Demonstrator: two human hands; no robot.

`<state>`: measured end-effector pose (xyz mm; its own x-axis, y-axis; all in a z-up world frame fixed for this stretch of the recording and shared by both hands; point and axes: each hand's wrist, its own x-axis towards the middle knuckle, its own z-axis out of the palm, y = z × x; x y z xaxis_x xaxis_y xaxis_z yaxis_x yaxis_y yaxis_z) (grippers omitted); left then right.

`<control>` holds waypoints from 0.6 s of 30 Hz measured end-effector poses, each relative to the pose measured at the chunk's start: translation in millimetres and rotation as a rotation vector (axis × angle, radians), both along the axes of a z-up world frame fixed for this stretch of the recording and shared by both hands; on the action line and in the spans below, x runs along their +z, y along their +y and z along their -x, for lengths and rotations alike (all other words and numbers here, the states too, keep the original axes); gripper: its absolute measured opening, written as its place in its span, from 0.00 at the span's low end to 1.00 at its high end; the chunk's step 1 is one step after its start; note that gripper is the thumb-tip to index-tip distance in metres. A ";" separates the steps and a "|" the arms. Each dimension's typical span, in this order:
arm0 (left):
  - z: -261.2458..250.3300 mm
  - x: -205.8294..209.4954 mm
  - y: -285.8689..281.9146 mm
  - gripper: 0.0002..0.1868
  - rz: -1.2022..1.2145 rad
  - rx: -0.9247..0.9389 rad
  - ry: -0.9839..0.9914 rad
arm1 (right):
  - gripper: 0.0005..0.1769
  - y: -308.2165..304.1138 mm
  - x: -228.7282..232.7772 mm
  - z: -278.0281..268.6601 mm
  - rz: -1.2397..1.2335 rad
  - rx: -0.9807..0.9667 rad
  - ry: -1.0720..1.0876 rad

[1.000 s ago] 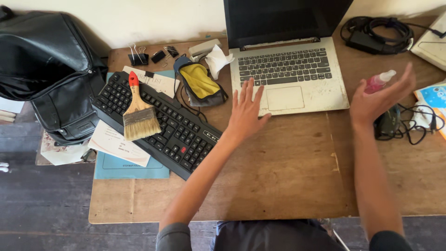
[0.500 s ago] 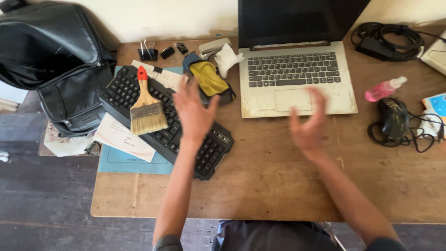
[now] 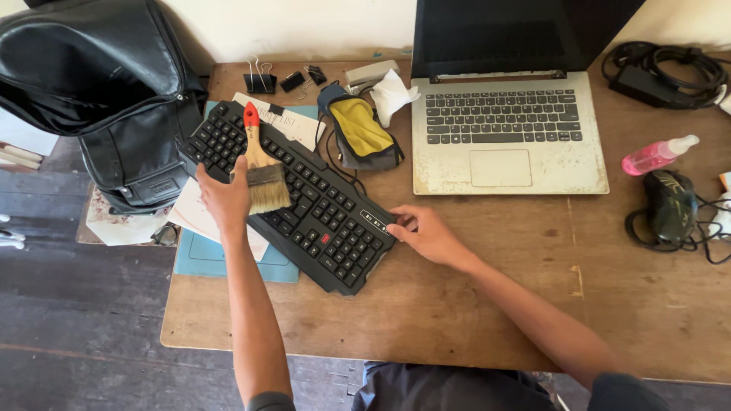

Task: The person wipes the closed laptop lid with a tissue, opens the laptop on the desk, and arranges the external keyboard and mouse. They untangle the mouse cable, plug a cable into the laptop, and use a wide brush to dust the keyboard and papers on the clipboard.

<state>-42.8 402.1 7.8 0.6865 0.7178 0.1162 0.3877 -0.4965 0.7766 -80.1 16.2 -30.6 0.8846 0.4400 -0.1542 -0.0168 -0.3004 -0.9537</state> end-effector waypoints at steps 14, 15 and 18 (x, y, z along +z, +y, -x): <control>-35.1 -13.1 32.3 0.50 -0.073 0.044 0.076 | 0.22 -3.0 15.5 3.9 0.148 -0.020 -0.078; -40.1 -16.7 40.1 0.51 -0.089 0.036 0.101 | 0.24 -2.8 17.8 6.4 0.153 -0.006 0.011; -56.8 -23.8 59.9 0.54 -0.140 0.009 0.138 | 0.28 -6.2 28.5 8.0 0.106 0.028 0.243</control>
<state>14.0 462.0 -15.9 0.6966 0.7073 0.1203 0.4907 -0.5919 0.6394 -88.1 10.0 -2.1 0.8040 0.4334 -0.4071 -0.2316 -0.4023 -0.8857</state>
